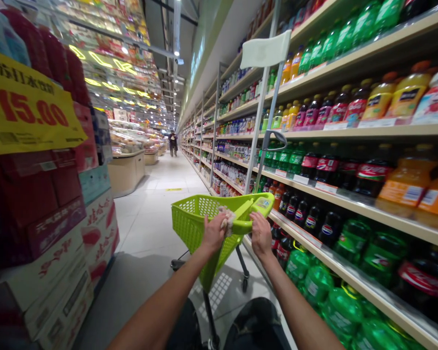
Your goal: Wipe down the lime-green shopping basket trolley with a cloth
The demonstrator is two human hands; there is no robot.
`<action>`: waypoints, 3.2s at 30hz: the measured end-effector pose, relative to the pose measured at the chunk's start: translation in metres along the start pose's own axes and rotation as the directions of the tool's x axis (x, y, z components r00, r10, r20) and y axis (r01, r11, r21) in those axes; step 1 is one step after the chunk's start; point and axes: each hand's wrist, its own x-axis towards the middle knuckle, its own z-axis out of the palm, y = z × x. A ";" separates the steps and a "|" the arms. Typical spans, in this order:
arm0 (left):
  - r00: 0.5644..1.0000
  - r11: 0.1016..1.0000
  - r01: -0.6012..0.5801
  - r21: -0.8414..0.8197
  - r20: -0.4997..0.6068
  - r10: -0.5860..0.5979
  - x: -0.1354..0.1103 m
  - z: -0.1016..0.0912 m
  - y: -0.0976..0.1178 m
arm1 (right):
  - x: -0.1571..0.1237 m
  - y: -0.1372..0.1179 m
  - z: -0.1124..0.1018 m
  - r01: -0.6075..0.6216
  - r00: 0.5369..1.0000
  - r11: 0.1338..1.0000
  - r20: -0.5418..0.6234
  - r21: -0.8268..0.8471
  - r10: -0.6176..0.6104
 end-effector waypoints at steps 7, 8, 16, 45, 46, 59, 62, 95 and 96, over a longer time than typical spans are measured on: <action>0.973 0.973 -0.226 -0.049 0.026 0.228 0.004 0.015 0.013 | -0.002 0.013 -0.019 0.000 1.000 1.000 0.025 0.016 -0.001; 0.981 0.981 -0.192 -0.029 0.023 0.192 0.004 0.015 0.003 | -0.002 0.015 -0.022 -0.004 0.999 1.000 0.038 0.013 0.003; 0.988 0.987 -0.154 -0.034 0.027 0.155 0.007 0.021 0.004 | 0.003 0.000 -0.024 0.032 0.998 0.999 0.057 -0.024 -0.030; 0.991 0.989 -0.135 -0.068 -0.015 0.134 0.007 0.027 -0.001 | -0.008 -0.001 -0.025 0.157 0.987 0.986 0.006 0.049 -0.158; 0.988 0.986 -0.152 -0.067 -0.004 0.152 0.006 0.028 -0.003 | -0.006 0.003 -0.028 0.158 0.987 0.986 -0.001 0.050 -0.158; 0.941 0.949 -0.304 -0.085 -0.181 0.285 0.008 0.078 0.013 | -0.004 0.052 -0.043 0.086 0.992 0.992 -0.086 -0.096 -0.094; 0.887 0.893 -0.441 -0.090 -0.192 0.419 0.011 0.084 0.021 | -0.006 0.061 -0.045 0.093 0.987 0.989 -0.119 -0.118 -0.107; 0.979 0.982 -0.186 0.028 -0.083 0.187 0.020 0.078 -0.025 | 0.006 0.070 -0.032 0.031 0.999 0.999 -0.041 0.033 -0.030; 0.980 0.983 -0.178 0.036 -0.086 0.180 0.019 0.077 -0.025 | 0.006 0.070 -0.032 0.036 0.999 0.999 -0.038 0.037 -0.035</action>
